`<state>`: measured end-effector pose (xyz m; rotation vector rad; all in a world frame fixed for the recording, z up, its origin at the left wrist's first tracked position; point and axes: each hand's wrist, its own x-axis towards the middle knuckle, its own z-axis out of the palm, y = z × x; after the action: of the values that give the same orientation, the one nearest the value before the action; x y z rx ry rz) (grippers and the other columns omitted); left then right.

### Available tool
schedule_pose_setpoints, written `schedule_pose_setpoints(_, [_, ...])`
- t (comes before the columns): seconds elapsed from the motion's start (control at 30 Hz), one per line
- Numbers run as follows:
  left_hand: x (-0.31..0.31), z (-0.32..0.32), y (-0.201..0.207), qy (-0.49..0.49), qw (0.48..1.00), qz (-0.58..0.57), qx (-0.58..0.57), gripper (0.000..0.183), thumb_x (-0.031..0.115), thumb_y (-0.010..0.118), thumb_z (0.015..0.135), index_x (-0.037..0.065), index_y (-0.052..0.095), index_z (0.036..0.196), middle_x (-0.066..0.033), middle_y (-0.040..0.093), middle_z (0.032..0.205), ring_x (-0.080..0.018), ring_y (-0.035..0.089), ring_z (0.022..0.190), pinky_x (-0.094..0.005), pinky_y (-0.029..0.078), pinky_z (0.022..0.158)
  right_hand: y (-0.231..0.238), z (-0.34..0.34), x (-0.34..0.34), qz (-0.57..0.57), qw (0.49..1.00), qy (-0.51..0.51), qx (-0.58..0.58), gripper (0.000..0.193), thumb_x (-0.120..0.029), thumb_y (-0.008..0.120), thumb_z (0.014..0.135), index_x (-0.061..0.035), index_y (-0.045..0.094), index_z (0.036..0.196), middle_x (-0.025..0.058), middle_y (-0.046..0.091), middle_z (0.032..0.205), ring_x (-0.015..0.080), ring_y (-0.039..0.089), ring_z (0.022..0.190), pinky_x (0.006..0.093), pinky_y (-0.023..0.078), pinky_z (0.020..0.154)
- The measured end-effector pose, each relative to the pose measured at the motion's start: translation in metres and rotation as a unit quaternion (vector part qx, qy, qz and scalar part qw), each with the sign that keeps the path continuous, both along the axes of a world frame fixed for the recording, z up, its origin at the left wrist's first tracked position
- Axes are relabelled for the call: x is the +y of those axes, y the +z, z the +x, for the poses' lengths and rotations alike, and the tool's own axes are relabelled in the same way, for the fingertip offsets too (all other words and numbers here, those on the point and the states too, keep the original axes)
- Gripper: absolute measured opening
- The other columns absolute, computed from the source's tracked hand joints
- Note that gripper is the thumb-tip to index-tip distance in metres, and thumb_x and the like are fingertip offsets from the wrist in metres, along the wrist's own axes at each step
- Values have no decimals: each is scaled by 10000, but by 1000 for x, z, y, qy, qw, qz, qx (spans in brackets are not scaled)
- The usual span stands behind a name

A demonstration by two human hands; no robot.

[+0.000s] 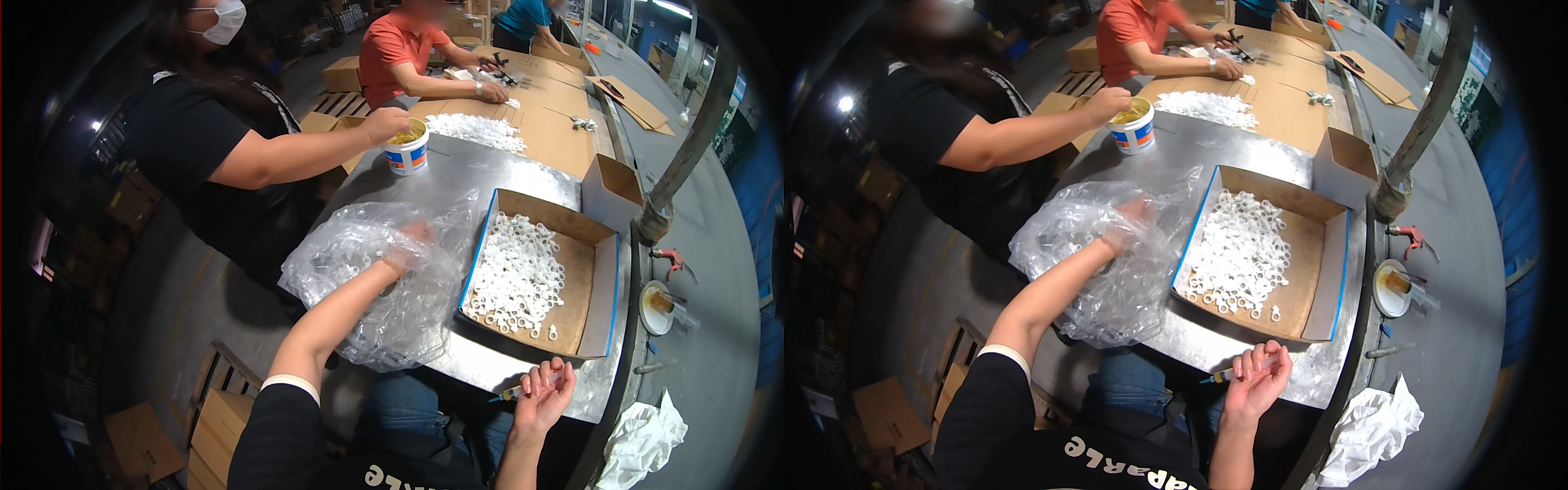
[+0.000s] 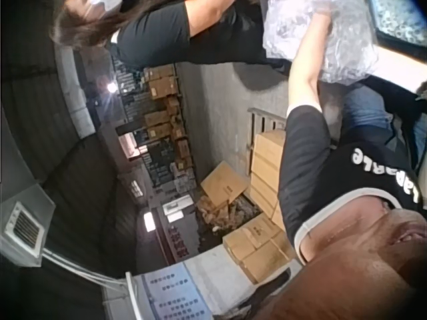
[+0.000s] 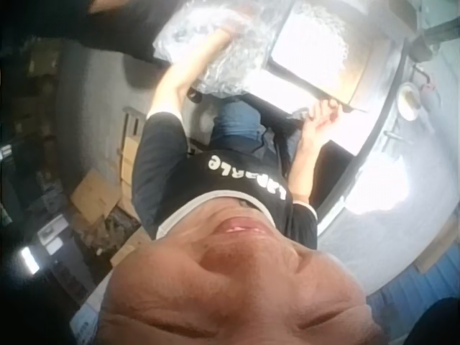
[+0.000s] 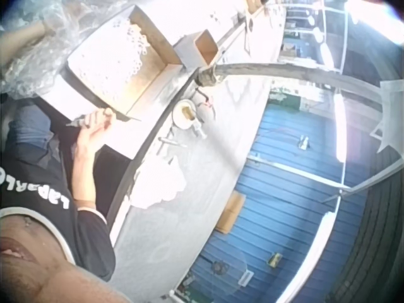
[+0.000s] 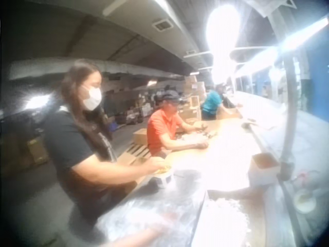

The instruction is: Apply adhesive or lubricant from a syringe onto plastic rings and combine them with small white components.

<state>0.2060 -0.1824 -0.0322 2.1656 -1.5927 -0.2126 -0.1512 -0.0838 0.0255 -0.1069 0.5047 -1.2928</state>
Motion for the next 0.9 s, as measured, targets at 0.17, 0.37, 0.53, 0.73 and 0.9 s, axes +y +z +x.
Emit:
schedule_pose_setpoints(0.17, [-2,65,-37,131,858,-145,475,307,295,432,905,25,573,947,-163,614,930,-300,596,843,-436,477,785,-1,-2,3,10,1000,4,-10,268,-278,409,930,-70,522,805,-2,342,533,99,294,407,248,277,406])
schedule_pose_setpoints(0.37, [8,92,-33,66,393,-179,900,305,208,355,930,40,563,1076,-162,608,985,-320,584,901,-461,462,852,3,3,3,19,1000,2,2,272,-281,410,929,-78,520,785,-6,342,528,94,292,402,245,276,399])
schedule_pose_setpoints(0.53, [-12,41,-1,142,428,-195,871,332,236,359,936,39,533,1139,-172,555,1136,-307,518,1054,-410,395,954,-4,3,-3,38,999,11,4,255,-272,422,922,-79,526,791,-7,348,522,93,287,401,248,277,408])
schedule_pose_setpoints(0.73, [15,66,-29,101,964,-21,245,418,326,357,937,41,464,1224,-175,536,1175,-320,488,1114,-363,337,1004,1,6,-3,31,999,19,-1,251,-272,428,919,-73,528,803,-4,358,529,96,287,408,251,273,415])
schedule_pose_setpoints(0.9, [18,110,-52,41,991,-77,98,331,248,439,909,45,533,1153,-169,520,1205,-315,474,1139,-412,354,1008,-2,9,1,26,999,38,-5,250,-271,428,919,-70,524,805,-5,355,530,100,293,410,253,274,415])
